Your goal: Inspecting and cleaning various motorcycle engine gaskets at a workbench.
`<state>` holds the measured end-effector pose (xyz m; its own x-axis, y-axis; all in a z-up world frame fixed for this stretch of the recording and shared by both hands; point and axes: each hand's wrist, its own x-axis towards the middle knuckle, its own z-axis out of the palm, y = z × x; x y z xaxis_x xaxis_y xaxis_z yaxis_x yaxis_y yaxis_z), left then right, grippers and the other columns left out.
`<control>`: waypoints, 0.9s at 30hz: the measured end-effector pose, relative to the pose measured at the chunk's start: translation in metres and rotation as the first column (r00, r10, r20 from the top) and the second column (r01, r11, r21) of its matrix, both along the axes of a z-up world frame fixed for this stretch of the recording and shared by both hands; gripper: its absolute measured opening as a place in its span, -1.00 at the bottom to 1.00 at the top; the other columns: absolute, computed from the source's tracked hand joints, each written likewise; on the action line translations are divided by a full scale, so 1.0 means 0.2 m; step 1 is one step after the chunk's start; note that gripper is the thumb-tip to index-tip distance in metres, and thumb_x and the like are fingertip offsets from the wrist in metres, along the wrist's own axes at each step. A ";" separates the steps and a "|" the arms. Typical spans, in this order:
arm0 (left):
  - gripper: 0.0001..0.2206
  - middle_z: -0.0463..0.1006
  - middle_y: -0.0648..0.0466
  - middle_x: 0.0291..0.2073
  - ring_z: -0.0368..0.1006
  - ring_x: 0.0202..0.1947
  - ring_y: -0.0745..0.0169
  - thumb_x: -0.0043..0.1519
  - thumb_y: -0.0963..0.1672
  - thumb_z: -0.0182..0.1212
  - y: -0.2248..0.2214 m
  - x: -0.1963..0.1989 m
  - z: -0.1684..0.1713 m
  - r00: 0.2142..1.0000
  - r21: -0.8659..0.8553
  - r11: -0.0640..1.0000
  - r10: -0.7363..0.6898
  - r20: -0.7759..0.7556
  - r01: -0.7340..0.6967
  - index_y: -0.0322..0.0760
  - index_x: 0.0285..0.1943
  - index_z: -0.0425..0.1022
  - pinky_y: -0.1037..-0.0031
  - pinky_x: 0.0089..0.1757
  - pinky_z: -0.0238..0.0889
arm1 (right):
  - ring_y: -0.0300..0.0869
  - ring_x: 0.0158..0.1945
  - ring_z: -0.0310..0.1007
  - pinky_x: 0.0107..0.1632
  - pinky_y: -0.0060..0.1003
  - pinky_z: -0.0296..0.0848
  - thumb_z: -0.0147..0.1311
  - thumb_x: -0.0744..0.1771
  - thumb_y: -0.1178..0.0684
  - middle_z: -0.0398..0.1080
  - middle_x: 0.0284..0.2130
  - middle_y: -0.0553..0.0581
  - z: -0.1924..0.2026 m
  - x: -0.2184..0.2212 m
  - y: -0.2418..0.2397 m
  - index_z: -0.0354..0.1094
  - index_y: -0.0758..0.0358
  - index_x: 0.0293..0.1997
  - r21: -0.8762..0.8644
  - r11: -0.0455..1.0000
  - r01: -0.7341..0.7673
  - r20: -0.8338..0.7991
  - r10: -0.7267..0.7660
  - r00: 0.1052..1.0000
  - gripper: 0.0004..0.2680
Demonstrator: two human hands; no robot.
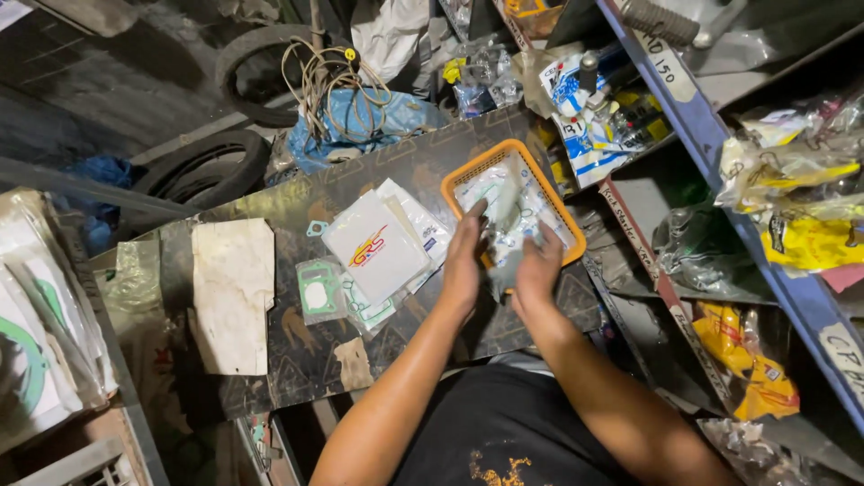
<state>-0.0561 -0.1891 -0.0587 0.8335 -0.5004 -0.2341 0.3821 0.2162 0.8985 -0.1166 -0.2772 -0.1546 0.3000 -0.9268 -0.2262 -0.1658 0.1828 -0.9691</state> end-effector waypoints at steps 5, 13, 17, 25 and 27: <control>-0.66 0.51 -0.17 0.10 0.35 0.22 -0.05 0.41 -0.07 -0.07 0.14 0.05 -0.19 0.991 0.254 0.961 0.125 -0.049 -0.108 -0.24 0.24 0.52 0.16 0.23 0.13 | -0.07 0.06 0.25 0.16 -0.17 0.23 0.01 0.36 0.16 0.23 -0.03 0.20 -0.05 0.00 0.09 0.27 0.27 0.28 0.197 0.980 0.033 0.021 -0.038 0.999 -0.69; -0.68 0.48 -0.24 0.14 0.30 0.27 -0.28 0.29 -0.03 0.13 0.47 0.01 -0.62 0.915 0.466 0.880 0.259 -0.310 -0.091 -0.21 0.16 0.52 -0.07 0.11 0.27 | -0.15 -0.11 0.40 -0.08 -0.26 0.34 0.02 0.36 0.05 0.33 -0.17 0.08 -0.11 0.20 0.38 0.43 0.06 0.12 0.421 0.866 -0.269 0.066 0.267 0.961 -0.79; -0.54 0.35 -0.27 0.26 0.26 0.26 -0.44 0.31 0.04 0.09 0.65 0.00 -0.56 0.828 0.345 0.936 0.249 -0.503 -0.071 -0.26 0.30 0.44 -0.33 -0.25 0.41 | 0.01 0.25 0.18 0.32 -0.05 0.11 0.06 0.38 0.06 0.16 0.16 0.19 -0.04 0.26 0.61 0.30 0.07 0.30 0.027 0.710 -0.704 -0.134 0.700 0.701 -0.69; -0.67 0.58 -0.13 0.04 0.45 0.11 -0.14 0.29 -0.04 0.06 1.21 0.08 -1.16 0.899 0.505 0.846 0.343 -0.273 -0.170 -0.20 0.14 0.59 -0.03 -0.17 0.49 | 0.24 0.39 0.19 0.38 0.11 0.17 0.10 0.36 -0.14 0.20 0.31 0.35 -0.34 0.33 0.97 -0.06 -0.15 0.53 0.182 0.357 -0.916 -0.449 0.859 0.246 -0.46; -0.71 0.57 -0.28 -0.10 0.49 -0.04 -0.16 0.30 -0.11 0.06 1.34 0.03 -1.45 0.896 0.515 0.798 0.429 -0.118 -0.314 -0.35 0.08 0.58 0.01 -0.03 0.39 | 0.15 0.37 0.25 0.38 0.02 0.20 0.31 0.25 -0.07 0.33 0.27 0.21 -0.54 0.30 0.99 0.24 -0.05 0.39 0.297 0.354 -0.887 -0.375 0.897 0.233 -0.48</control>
